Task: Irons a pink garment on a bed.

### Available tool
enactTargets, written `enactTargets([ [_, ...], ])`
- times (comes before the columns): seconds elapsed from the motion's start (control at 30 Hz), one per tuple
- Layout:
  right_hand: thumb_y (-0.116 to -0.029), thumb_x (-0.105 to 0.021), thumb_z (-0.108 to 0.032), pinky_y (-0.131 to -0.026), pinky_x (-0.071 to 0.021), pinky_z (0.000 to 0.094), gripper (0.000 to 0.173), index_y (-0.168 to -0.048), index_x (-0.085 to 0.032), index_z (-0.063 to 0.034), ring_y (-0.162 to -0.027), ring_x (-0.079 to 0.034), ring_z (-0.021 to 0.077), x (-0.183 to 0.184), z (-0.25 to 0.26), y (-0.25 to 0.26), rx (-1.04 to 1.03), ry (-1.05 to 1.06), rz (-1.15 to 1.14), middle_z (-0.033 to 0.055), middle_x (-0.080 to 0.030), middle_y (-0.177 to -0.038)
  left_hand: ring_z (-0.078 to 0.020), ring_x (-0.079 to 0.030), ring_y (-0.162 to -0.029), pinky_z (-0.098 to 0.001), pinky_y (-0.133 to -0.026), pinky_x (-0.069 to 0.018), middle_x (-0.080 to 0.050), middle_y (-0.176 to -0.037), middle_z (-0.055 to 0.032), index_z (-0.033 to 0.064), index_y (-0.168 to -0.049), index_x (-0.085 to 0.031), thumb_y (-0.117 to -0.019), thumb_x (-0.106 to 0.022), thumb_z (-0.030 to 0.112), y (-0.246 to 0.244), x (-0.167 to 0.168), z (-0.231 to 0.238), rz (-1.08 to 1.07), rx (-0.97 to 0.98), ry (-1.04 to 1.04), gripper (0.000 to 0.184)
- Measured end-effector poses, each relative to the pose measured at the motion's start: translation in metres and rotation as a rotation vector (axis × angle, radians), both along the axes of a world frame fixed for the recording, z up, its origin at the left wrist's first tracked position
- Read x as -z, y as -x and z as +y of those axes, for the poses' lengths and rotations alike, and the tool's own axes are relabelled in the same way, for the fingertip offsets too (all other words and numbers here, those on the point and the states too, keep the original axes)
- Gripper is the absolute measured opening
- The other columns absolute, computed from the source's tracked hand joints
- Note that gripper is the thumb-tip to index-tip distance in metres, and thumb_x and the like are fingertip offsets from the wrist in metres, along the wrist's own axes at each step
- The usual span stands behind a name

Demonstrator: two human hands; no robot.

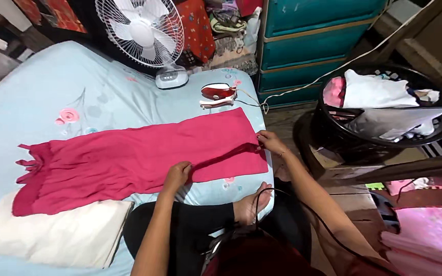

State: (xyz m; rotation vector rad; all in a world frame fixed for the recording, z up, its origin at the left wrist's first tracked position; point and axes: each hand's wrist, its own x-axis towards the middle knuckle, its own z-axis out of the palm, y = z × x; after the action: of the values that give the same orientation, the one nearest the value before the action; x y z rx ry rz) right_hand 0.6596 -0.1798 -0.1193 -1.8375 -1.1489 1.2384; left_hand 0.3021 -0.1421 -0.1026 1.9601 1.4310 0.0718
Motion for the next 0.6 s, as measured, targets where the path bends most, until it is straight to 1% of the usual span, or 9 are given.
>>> enactTargets([
  [0.07, -0.1116, -0.041, -0.009, -0.076, -0.0545, 0.0322, 0.027, -0.122, -0.058, 0.0090, -0.081, -0.061, 0.0168, 0.007, 0.003, 0.004, 0.068, -0.006, 0.109, 0.0172, -0.060, -0.100, -0.0385, -0.063, -0.124, -0.0527, -0.111, -0.0427, -0.067, -0.126, -0.0283, -0.0088, -0.126, -0.066, -0.1106, -0.044, 0.012, 0.001, -0.002, 0.001, 0.003, -0.002, 0.014, 0.034],
  [0.13, -0.1094, -0.043, -0.007, -0.073, -0.0531, 0.0291, 0.023, -0.115, -0.059, 0.0086, -0.075, -0.059, 0.0125, 0.012, -0.004, 0.004, 0.137, -0.104, 0.205, 0.0106, -0.059, -0.091, -0.0373, -0.062, -0.125, -0.0519, -0.112, -0.0426, -0.067, -0.128, -0.0273, -0.0088, -0.125, -0.067, -0.1097, -0.045, 0.012, 0.002, -0.003, 0.001, -0.018, 0.028, 0.020, 0.033],
  [0.2, -0.1048, -0.047, -0.002, -0.072, -0.0542, 0.0274, 0.016, -0.108, -0.059, 0.0061, -0.073, -0.059, 0.0092, 0.018, -0.021, 0.001, 0.201, -0.207, 0.310, 0.0059, -0.060, -0.087, -0.0377, -0.061, -0.128, -0.0515, -0.114, -0.0413, -0.065, -0.131, -0.0273, -0.0096, -0.124, -0.067, -0.1088, -0.047, 0.011, 0.005, 0.001, -0.003, -0.021, 0.117, 0.045, 0.032],
  [0.23, -0.1029, -0.047, -0.001, -0.072, -0.0550, 0.0272, 0.015, -0.109, -0.059, 0.0056, -0.074, -0.060, 0.0088, 0.023, -0.031, -0.001, 0.236, -0.219, 0.351, 0.0055, -0.061, -0.089, -0.0380, -0.061, -0.128, -0.0521, -0.114, -0.0415, -0.065, -0.131, -0.0268, -0.0088, -0.124, -0.067, -0.1078, -0.050, 0.011, 0.006, 0.006, -0.006, -0.016, 0.173, 0.062, 0.031],
  [0.33, -0.1060, -0.044, -0.007, -0.066, -0.0533, 0.0272, 0.025, -0.127, -0.049, 0.0043, -0.077, -0.060, 0.0106, 0.045, -0.060, 0.000, 0.386, -0.089, 0.453, 0.0090, -0.060, -0.102, -0.0382, -0.060, -0.129, -0.0534, -0.114, -0.0419, -0.065, -0.133, -0.0253, -0.0047, -0.128, -0.067, -0.1038, -0.059, 0.014, 0.004, 0.023, -0.021, 0.015, 0.265, 0.132, 0.031],
  [0.37, -0.1070, -0.045, -0.009, -0.063, -0.0500, 0.0268, 0.029, -0.133, -0.046, 0.0027, -0.075, -0.058, 0.0107, 0.051, -0.066, 0.005, 0.427, -0.039, 0.454, 0.0092, -0.059, -0.102, -0.0381, -0.060, -0.129, -0.0527, -0.114, -0.0417, -0.064, -0.134, -0.0254, -0.0046, -0.129, -0.066, -0.1034, -0.061, 0.015, 0.001, 0.027, -0.025, 0.021, 0.269, 0.146, 0.032],
  [0.4, -0.1069, -0.048, -0.010, -0.063, -0.0503, 0.0277, 0.034, -0.138, -0.045, 0.0019, -0.076, -0.058, 0.0119, 0.056, -0.070, 0.010, 0.450, -0.013, 0.433, 0.0109, -0.059, -0.104, -0.0376, -0.060, -0.128, -0.0517, -0.114, -0.0422, -0.064, -0.133, -0.0254, -0.0050, -0.129, -0.066, -0.1035, -0.061, 0.015, 0.000, 0.032, -0.028, 0.019, 0.267, 0.149, 0.032],
  [0.5, -0.0993, -0.061, -0.003, -0.076, -0.0544, 0.0334, 0.051, -0.146, -0.041, 0.0046, -0.087, -0.063, 0.0179, 0.061, -0.077, 0.026, 0.426, -0.021, 0.262, 0.0181, -0.063, -0.109, -0.0380, -0.060, -0.128, -0.0505, -0.114, -0.0424, -0.064, -0.133, -0.0267, -0.0070, -0.128, -0.066, -0.1045, -0.056, 0.010, -0.008, 0.036, -0.033, -0.014, 0.242, 0.135, 0.031],
  [0.6, -0.0924, -0.070, -0.001, -0.085, -0.0532, 0.0396, 0.071, -0.154, -0.034, 0.0035, -0.098, -0.061, 0.0268, 0.054, -0.072, 0.034, 0.289, 0.027, 0.059, 0.0244, -0.060, -0.118, -0.0378, -0.059, -0.130, -0.0499, -0.114, -0.0419, -0.063, -0.134, -0.0259, -0.0064, -0.129, -0.066, -0.1050, -0.054, 0.008, -0.019, 0.032, -0.034, -0.027, 0.214, 0.118, 0.030],
])
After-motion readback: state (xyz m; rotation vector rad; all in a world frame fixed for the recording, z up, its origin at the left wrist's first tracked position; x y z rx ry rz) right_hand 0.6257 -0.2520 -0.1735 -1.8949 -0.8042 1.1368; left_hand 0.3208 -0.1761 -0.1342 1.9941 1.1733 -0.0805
